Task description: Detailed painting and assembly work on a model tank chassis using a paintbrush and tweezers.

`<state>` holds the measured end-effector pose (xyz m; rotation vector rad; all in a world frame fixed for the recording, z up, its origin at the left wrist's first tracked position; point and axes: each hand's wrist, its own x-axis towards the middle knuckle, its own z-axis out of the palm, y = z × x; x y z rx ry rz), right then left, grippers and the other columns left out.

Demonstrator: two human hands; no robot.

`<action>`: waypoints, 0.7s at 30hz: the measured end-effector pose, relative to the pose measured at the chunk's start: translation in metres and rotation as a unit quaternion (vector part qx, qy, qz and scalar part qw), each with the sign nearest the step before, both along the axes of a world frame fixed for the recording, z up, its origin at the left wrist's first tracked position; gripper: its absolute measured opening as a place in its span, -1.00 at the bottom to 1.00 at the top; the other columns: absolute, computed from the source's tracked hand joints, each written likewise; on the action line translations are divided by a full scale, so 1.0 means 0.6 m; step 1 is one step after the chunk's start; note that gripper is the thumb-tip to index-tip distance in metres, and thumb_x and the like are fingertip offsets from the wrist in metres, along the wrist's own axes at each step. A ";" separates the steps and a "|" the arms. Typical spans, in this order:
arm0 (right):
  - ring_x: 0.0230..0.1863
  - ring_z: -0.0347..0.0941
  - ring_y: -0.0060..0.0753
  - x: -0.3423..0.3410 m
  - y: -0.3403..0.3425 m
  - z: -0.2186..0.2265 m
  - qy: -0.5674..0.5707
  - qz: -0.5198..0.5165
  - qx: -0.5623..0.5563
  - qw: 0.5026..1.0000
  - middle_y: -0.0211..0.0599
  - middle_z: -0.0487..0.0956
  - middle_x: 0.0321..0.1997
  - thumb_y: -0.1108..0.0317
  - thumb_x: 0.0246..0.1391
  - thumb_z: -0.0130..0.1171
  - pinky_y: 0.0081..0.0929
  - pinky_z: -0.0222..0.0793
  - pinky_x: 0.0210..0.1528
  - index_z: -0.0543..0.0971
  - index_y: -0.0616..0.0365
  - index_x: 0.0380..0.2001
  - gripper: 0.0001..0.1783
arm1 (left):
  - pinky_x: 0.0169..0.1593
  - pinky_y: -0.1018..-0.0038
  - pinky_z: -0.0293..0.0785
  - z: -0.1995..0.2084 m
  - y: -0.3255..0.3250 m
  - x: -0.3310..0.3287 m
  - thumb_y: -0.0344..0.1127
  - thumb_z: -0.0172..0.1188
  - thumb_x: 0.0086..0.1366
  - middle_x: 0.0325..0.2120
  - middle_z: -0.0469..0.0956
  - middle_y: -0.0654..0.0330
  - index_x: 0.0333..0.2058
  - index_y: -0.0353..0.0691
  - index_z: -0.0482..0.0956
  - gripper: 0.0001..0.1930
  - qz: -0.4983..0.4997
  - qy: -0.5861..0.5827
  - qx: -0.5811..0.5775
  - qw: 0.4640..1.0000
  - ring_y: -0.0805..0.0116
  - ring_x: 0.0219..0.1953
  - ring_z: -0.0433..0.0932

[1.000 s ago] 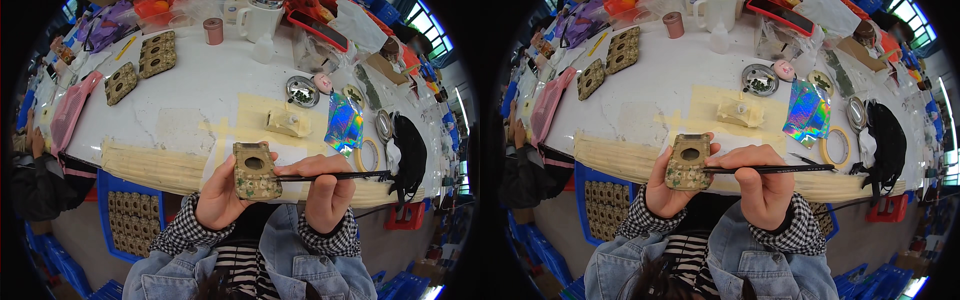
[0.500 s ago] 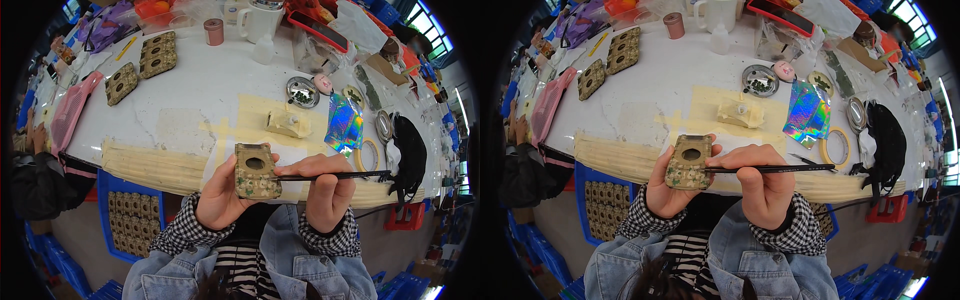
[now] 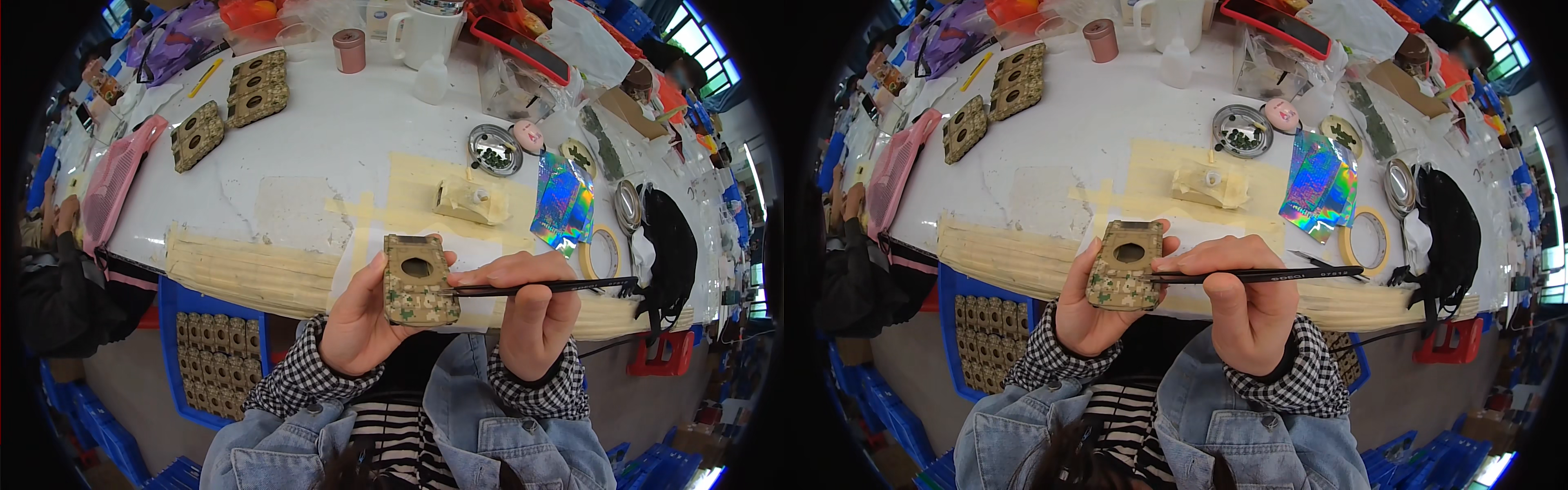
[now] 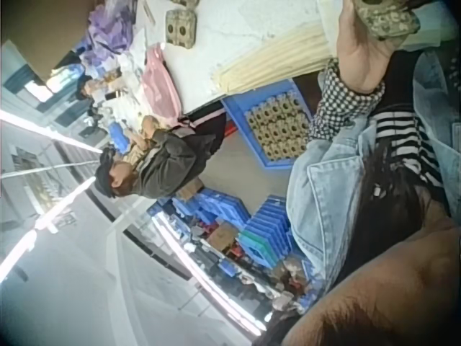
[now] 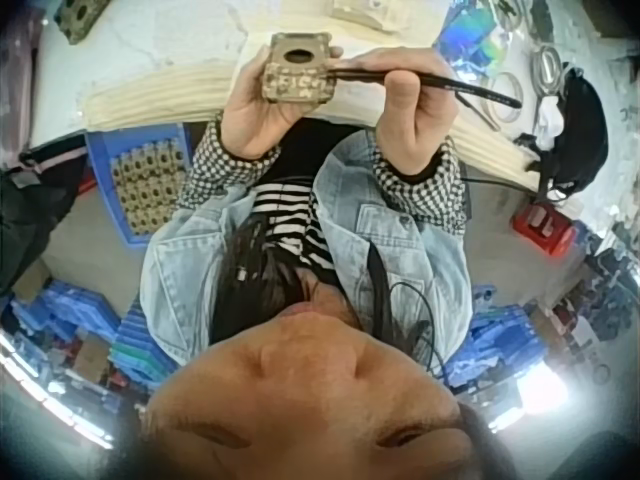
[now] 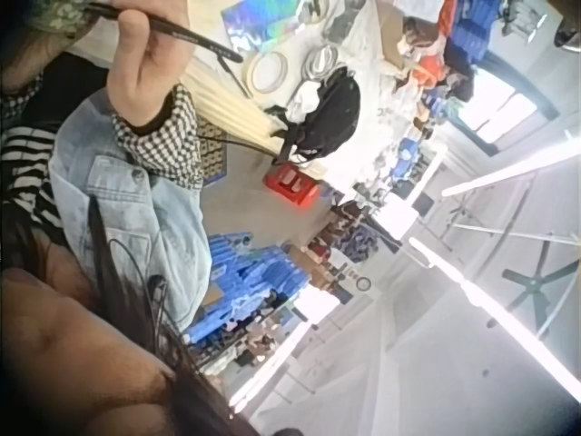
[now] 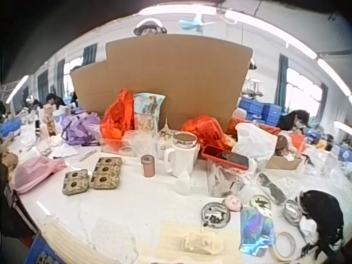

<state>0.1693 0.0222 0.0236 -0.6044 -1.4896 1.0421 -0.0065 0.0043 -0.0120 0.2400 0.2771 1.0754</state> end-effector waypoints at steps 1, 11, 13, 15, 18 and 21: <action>-0.22 0.54 -0.34 0.000 0.000 0.000 -0.002 -0.001 0.000 1.000 -0.03 0.58 -0.27 0.34 0.30 -0.14 -0.48 0.43 -0.09 0.42 0.38 -0.26 -0.73 | 0.11 0.33 0.45 0.000 0.000 0.000 0.03 -0.34 0.43 0.16 0.25 -0.07 0.28 -0.36 -0.05 -0.36 0.000 0.000 0.000 1.000 0.21 0.10 0.40; -0.20 0.54 -0.31 0.003 -0.001 -0.003 -0.010 -0.001 0.003 1.000 -0.05 0.56 -0.26 0.38 0.28 -0.11 -0.46 0.43 -0.09 0.42 0.38 -0.25 -0.77 | 0.11 0.33 0.45 -0.001 0.000 0.000 0.03 -0.33 0.43 0.16 0.25 -0.06 0.28 -0.35 -0.05 -0.36 0.000 0.006 0.001 1.000 0.22 0.10 0.40; -0.19 0.54 -0.31 0.003 -0.001 -0.003 -0.007 0.001 0.001 1.000 -0.05 0.56 -0.26 0.38 0.27 -0.11 -0.46 0.43 -0.08 0.42 0.38 -0.25 -0.78 | 0.11 0.33 0.44 0.000 0.000 0.001 0.03 -0.34 0.43 0.17 0.24 -0.06 0.28 -0.35 -0.05 -0.36 0.000 0.007 -0.004 1.000 0.22 0.10 0.39; -0.18 0.54 -0.30 0.001 -0.001 -0.001 -0.001 0.005 -0.002 1.000 -0.06 0.56 -0.26 0.39 0.27 -0.11 -0.46 0.43 -0.08 0.42 0.38 -0.25 -0.78 | 0.11 0.33 0.44 0.000 0.000 0.000 0.03 -0.34 0.43 0.17 0.24 -0.06 0.28 -0.35 -0.05 -0.36 0.000 0.011 -0.004 1.000 0.22 0.10 0.39; -0.18 0.55 -0.30 0.003 -0.001 -0.001 -0.014 0.004 -0.002 1.000 -0.05 0.56 -0.26 0.39 0.28 -0.12 -0.46 0.44 -0.08 0.42 0.38 -0.25 -0.78 | 0.12 0.33 0.43 -0.002 0.000 -0.001 0.03 -0.34 0.43 0.17 0.24 -0.06 0.29 -0.35 -0.06 -0.36 0.000 0.016 -0.003 1.000 0.22 0.11 0.39; -0.19 0.55 -0.31 0.003 -0.001 0.000 -0.011 0.005 -0.006 1.000 -0.05 0.56 -0.26 0.37 0.29 -0.14 -0.46 0.44 -0.08 0.41 0.38 -0.25 -0.76 | 0.12 0.33 0.43 -0.002 0.000 0.000 0.03 -0.35 0.43 0.17 0.24 -0.06 0.29 -0.35 -0.06 -0.36 -0.001 0.015 -0.003 1.000 0.22 0.11 0.39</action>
